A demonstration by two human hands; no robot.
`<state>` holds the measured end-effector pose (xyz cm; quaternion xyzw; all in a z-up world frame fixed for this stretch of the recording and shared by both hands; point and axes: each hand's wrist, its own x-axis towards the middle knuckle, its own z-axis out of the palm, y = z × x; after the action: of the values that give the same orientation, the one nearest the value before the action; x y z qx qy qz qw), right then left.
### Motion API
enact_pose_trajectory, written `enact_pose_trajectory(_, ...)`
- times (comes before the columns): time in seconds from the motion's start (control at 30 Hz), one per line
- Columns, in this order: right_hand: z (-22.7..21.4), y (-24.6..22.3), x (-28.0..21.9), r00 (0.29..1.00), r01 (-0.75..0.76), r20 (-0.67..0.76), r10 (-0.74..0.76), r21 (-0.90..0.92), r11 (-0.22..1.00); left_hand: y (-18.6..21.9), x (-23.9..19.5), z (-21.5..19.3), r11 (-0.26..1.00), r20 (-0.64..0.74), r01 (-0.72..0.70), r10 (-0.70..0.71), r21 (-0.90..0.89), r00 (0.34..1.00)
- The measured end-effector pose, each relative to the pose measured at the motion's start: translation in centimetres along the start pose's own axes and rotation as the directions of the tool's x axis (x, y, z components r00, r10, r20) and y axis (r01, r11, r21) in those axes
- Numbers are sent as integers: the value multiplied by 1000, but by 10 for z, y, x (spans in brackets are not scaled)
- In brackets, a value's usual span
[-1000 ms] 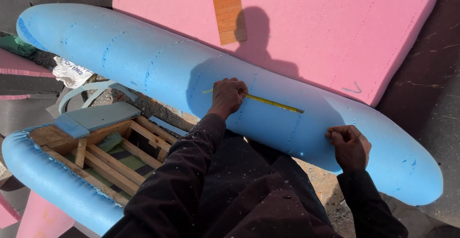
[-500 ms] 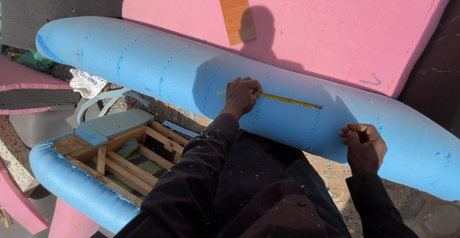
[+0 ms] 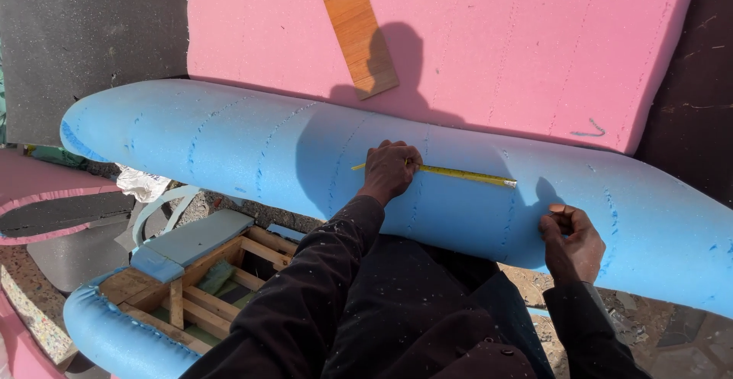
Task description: The person measures a large blue foam block using a yellow tape measure and a pencil. They mark multiple points along the curved surface of the foam, moving the tape measure to different positions to take measurements.
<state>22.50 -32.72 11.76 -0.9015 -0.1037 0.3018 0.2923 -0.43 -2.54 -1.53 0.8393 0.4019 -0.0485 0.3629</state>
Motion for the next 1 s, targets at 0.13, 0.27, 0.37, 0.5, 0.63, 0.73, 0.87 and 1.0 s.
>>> enact_pose_trajectory(0.13,3,11,12,998,-42,33,44,-45,998,-1,37,-1,998,107,40,-44,43,993)
enact_pose_trajectory(0.27,9,23,24,999,-31,35,35,-124,992,6,60,-17,990,291,118,-134,72,947)
enact_pose_trajectory(0.37,8,21,28,997,-62,30,68,-172,983,11,65,-21,986,345,150,-165,70,924)
enact_pose_trajectory(0.5,10,15,33,992,-115,25,122,-197,974,13,70,-26,983,389,168,-181,69,903)
enact_pose_trajectory(0.63,12,32,41,991,-116,38,129,-249,961,9,69,-15,986,404,128,-162,110,900)
enact_pose_trajectory(0.73,14,37,46,995,-69,55,86,-256,964,7,68,-18,985,392,139,-169,103,904)
enact_pose_trajectory(0.87,9,29,46,992,-106,40,117,-204,973,10,75,-22,987,412,133,-158,88,898)
enact_pose_trajectory(1.0,6,9,37,994,-99,40,103,-82,992,6,71,-16,988,382,128,-150,83,912)
